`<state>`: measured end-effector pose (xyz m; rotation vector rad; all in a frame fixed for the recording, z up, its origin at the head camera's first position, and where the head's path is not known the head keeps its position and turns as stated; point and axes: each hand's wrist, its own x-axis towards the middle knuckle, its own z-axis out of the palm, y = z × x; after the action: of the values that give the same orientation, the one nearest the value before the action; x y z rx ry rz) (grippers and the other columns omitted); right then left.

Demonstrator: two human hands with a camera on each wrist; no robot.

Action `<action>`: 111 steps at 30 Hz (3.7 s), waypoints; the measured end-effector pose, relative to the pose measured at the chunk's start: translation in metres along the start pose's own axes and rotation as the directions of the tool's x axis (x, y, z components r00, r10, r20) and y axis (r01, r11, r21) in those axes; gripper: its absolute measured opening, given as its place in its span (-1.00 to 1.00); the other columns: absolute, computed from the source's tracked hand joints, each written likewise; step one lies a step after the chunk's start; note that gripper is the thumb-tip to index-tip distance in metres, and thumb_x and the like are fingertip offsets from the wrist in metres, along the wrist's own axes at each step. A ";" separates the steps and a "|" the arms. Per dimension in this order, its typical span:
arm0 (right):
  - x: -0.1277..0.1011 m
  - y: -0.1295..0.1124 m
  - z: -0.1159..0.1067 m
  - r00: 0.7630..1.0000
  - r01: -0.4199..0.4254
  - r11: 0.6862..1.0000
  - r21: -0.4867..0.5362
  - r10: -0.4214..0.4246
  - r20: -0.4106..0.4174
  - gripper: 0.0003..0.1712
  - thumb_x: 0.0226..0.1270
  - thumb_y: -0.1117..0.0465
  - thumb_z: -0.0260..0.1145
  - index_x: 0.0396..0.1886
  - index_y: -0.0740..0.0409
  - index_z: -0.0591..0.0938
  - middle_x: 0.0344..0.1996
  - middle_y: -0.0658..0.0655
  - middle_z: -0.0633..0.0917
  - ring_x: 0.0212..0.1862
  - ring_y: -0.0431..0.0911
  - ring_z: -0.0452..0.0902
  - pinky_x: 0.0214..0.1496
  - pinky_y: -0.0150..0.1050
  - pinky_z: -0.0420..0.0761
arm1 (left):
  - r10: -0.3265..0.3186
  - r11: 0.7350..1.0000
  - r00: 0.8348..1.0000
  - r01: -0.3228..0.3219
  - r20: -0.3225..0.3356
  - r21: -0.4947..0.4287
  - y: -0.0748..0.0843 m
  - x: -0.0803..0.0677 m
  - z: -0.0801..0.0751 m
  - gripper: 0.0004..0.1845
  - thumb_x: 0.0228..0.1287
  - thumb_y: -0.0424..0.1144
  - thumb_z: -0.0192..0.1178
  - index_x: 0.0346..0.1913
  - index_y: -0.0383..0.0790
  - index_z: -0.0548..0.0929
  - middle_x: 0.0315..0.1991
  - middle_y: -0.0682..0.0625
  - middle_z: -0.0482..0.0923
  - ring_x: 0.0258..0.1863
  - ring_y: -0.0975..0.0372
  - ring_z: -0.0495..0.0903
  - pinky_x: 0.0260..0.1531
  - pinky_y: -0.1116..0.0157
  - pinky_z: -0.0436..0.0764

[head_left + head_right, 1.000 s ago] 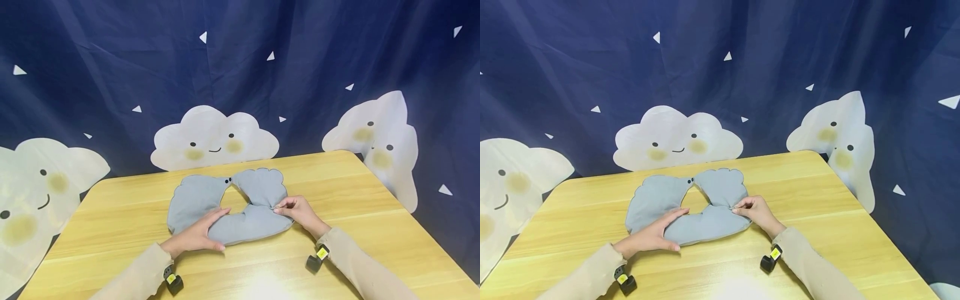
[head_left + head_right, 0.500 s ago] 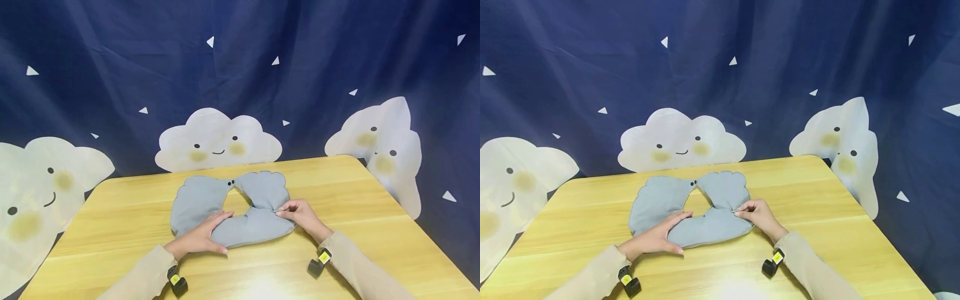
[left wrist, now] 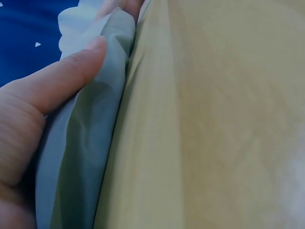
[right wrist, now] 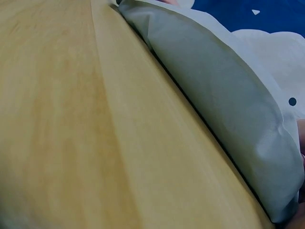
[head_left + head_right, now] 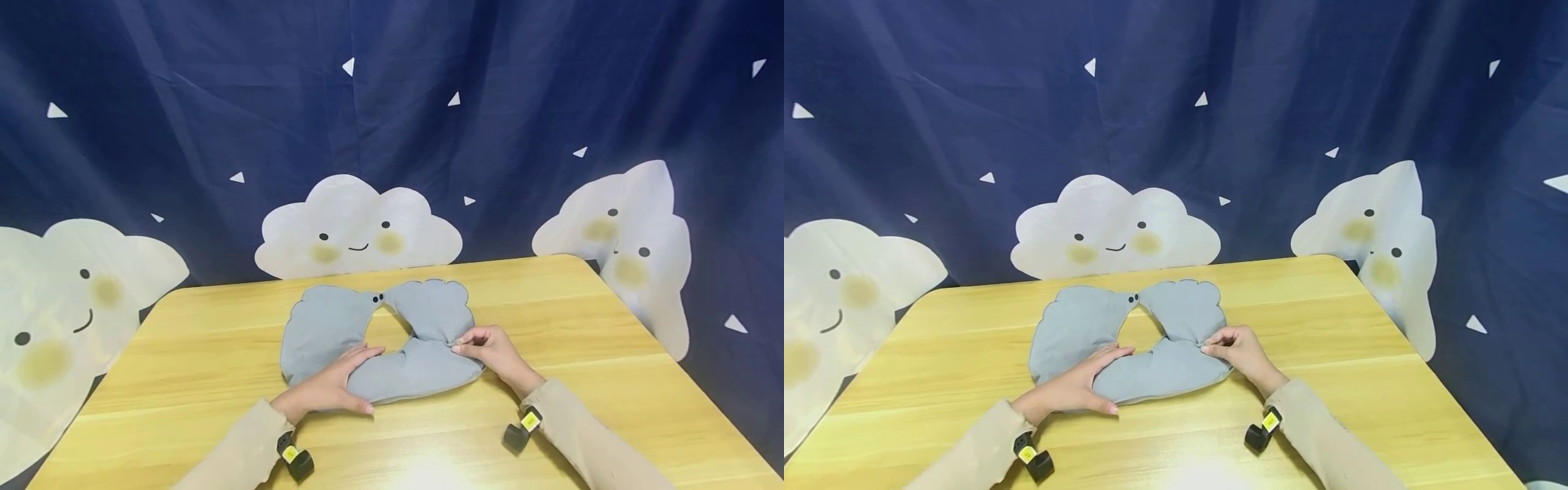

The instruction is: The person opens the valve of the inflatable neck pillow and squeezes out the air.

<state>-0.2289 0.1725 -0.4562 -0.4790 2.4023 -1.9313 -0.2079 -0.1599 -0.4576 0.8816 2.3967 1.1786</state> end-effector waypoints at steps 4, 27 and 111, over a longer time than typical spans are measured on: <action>0.001 0.005 0.001 1.000 -0.003 1.000 -0.001 0.003 -0.005 -0.89 0.00 0.48 0.42 -0.54 0.23 0.71 -0.50 0.12 0.72 -0.45 -0.26 0.54 -0.39 -0.43 0.51 | -0.007 1.000 1.000 0.007 -0.003 0.003 -0.002 -0.001 0.001 0.05 -0.15 0.02 0.50 0.44 -0.01 0.16 0.46 -0.19 -0.01 0.45 -0.09 -0.17 0.28 -0.28 -0.08; 0.003 0.015 -0.003 1.000 0.006 1.000 0.004 -0.006 -0.012 -0.93 -0.02 0.44 0.45 -0.52 0.24 0.72 -0.52 0.05 0.72 -0.47 -0.26 0.55 -0.41 -0.42 0.52 | 0.056 0.996 0.996 -0.050 -0.070 0.080 0.002 0.004 0.008 -0.15 -0.03 0.00 0.42 0.35 -0.06 0.32 0.33 -0.03 0.26 0.40 -0.05 0.02 0.31 -0.20 -0.05; 0.002 0.011 -0.004 1.000 -0.002 1.000 0.000 0.002 0.014 -0.93 0.00 0.38 0.47 -0.53 0.29 0.70 -0.51 0.02 0.72 -0.48 -0.26 0.52 -0.46 -0.45 0.49 | -0.015 0.936 0.999 0.029 -0.041 0.352 0.068 0.050 0.041 -0.17 0.32 0.26 -0.05 0.50 -0.02 -0.06 0.51 -0.06 -0.20 0.46 -0.07 -0.16 0.35 -0.09 0.04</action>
<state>-0.2345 0.1774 -0.4659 -0.4879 2.3941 -1.9204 -0.1974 -0.0713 -0.4296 0.9381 2.6909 0.7708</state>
